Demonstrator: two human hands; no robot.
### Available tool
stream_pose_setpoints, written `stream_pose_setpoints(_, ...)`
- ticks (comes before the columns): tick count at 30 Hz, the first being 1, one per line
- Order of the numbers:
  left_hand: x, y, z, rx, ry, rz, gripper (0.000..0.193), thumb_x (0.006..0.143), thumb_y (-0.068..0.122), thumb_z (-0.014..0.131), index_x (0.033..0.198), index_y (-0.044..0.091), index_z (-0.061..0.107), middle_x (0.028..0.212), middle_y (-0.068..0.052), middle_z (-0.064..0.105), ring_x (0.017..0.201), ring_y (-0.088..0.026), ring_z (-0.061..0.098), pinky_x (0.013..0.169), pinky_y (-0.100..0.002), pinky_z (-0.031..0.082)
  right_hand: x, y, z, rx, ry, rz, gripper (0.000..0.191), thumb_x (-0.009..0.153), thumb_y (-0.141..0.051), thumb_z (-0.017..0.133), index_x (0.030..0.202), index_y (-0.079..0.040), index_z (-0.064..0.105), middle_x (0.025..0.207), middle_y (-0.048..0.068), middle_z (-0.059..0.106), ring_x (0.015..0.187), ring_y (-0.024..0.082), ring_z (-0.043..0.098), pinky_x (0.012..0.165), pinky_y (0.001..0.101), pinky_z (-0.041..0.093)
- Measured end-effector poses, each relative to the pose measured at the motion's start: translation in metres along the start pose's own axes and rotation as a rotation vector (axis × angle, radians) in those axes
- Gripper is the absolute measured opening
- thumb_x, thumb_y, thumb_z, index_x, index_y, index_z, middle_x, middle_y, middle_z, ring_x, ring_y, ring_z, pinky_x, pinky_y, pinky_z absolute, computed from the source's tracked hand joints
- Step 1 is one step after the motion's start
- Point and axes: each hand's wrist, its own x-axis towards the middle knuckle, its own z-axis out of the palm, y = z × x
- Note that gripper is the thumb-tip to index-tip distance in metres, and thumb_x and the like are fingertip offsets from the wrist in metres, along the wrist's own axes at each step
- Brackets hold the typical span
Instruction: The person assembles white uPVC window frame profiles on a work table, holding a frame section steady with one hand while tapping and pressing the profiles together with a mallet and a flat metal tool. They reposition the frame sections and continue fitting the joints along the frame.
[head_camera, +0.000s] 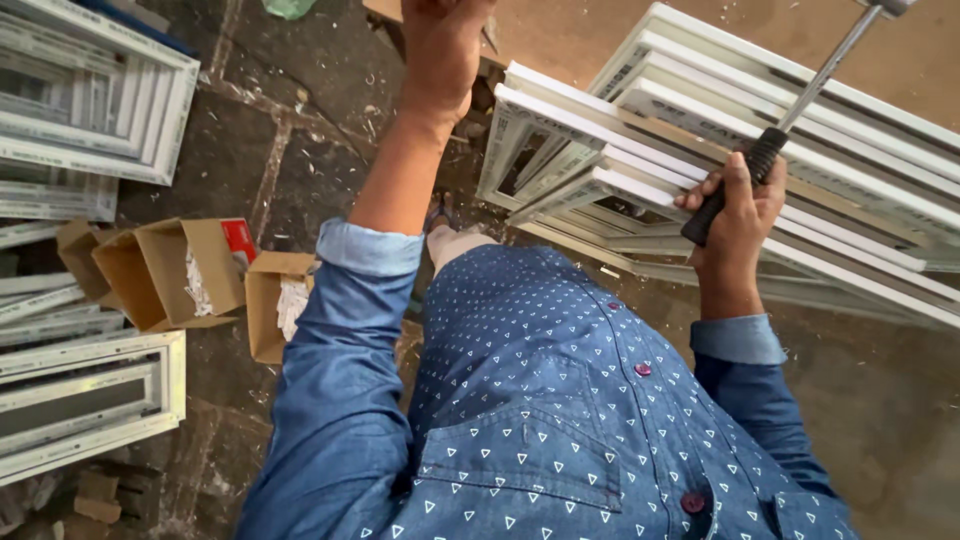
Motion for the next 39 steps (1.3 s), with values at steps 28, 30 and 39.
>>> stream_pose_setpoints(28, -0.03, 0.048, 0.013, -0.061, -0.2, -0.04, 0.015, 0.103, 0.003, 0.076, 0.094, 0.008, 0.064, 0.089, 0.005, 0.062, 0.078, -0.008, 0.055, 0.075, -0.026, 0.042, -0.001, -0.002, 0.003, -0.001, -0.022, -0.008, 0.013, 0.117, -0.013, 0.058, 0.122, -0.008, 0.048, 0.081, 0.006, 0.054, 0.068, 0.017, 0.059, 0.07, 0.0389, 0.06)
stream_pose_setpoints(30, -0.031, 0.047, 0.014, -0.062, -0.208, -0.046, 0.016, 0.101, 0.002, 0.077, 0.096, 0.007, 0.063, 0.091, 0.004, 0.063, 0.084, -0.01, 0.057, 0.079, -0.026, 0.043, -0.001, -0.002, 0.002, -0.007, -0.022, -0.01, 0.012, 0.117, -0.014, 0.058, 0.121, -0.008, 0.048, 0.08, 0.006, 0.054, 0.068, 0.017, 0.059, 0.07, 0.039, 0.06)
stream_pose_setpoints(39, -0.035, 0.039, 0.015, -0.017, -0.216, -0.034, 0.019, 0.1, 0.002, 0.079, 0.097, 0.008, 0.062, 0.092, 0.003, 0.064, 0.085, -0.011, 0.059, 0.08, -0.028, 0.046, 0.002, 0.005, -0.006, -0.016, -0.017, -0.008, 0.012, 0.117, -0.014, 0.057, 0.12, -0.007, 0.048, 0.081, 0.006, 0.055, 0.068, 0.017, 0.059, 0.07, 0.0388, 0.06)
